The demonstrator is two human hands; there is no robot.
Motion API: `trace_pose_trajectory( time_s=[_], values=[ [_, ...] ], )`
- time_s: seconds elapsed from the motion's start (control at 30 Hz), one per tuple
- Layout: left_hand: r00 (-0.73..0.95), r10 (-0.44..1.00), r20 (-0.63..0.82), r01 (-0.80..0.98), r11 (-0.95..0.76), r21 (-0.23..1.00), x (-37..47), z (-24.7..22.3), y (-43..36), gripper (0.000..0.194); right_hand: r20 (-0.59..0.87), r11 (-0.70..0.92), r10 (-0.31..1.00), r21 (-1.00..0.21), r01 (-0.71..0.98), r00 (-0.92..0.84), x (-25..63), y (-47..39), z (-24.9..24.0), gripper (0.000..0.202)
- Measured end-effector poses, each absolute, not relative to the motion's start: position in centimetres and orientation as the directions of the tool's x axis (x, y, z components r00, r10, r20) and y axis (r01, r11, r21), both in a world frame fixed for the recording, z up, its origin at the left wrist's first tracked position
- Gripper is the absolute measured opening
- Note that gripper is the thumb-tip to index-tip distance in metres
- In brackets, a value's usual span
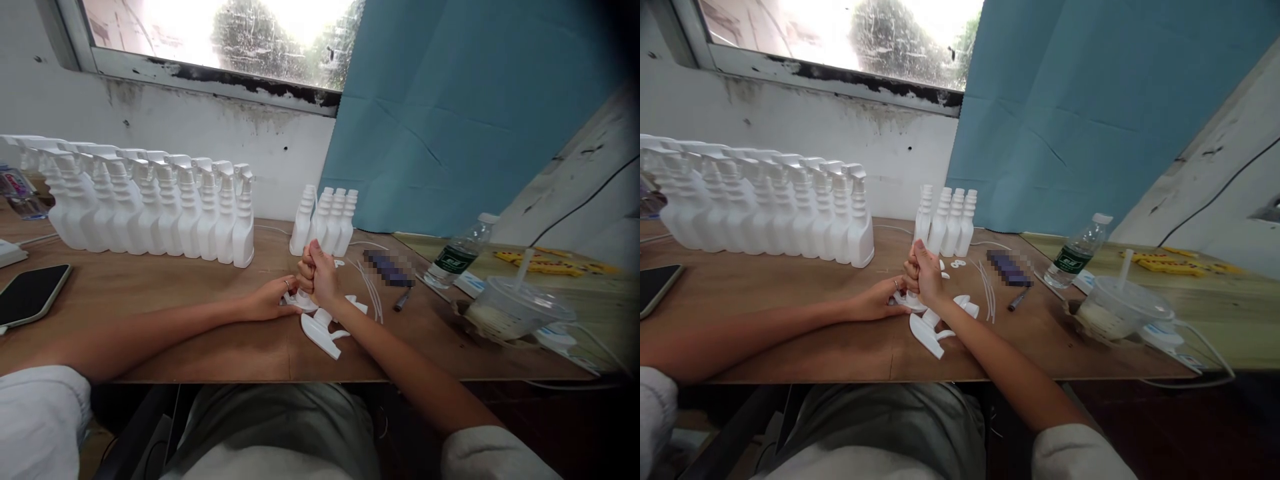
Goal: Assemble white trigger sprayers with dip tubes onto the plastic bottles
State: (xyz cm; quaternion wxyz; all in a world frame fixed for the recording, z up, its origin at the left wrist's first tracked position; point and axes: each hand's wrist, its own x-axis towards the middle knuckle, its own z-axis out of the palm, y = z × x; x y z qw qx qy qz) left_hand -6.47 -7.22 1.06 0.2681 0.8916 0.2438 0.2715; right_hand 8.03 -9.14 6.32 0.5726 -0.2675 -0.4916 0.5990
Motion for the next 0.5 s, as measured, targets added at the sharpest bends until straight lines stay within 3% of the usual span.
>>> trace_pose_trajectory(
  time_s=[0.3, 0.4, 0.43, 0.5],
  values=[
    [0.715, 0.606, 0.348, 0.271, -0.699, 0.662, -6.5, 1.3, -7.5, 0.043, 0.246, 0.140, 0.926, -0.929, -0.343, -0.288, 9.1, -8.3, 6.5, 0.051],
    [0.672, 0.657, 0.342, 0.249, -0.635, 0.731, -6.7, 1.5, -7.6, 0.058, 0.391, 0.361, 0.874, -0.920, -0.152, -0.289, 11.2, -8.9, 7.1, 0.028],
    [0.653, 0.673, 0.347, 0.241, -0.618, 0.748, -6.7, 1.6, -7.6, 0.063, 0.483, 0.489, 0.833, -0.871, -0.048, -0.270, 12.1, -9.3, 7.4, 0.035],
    [0.620, 0.695, 0.363, 0.209, -0.593, 0.778, -6.6, 2.4, -7.3, 0.070, 0.638, 0.700, 0.712, -0.682, 0.212, -0.294, 13.9, -10.6, 8.2, 0.067]
  ],
)
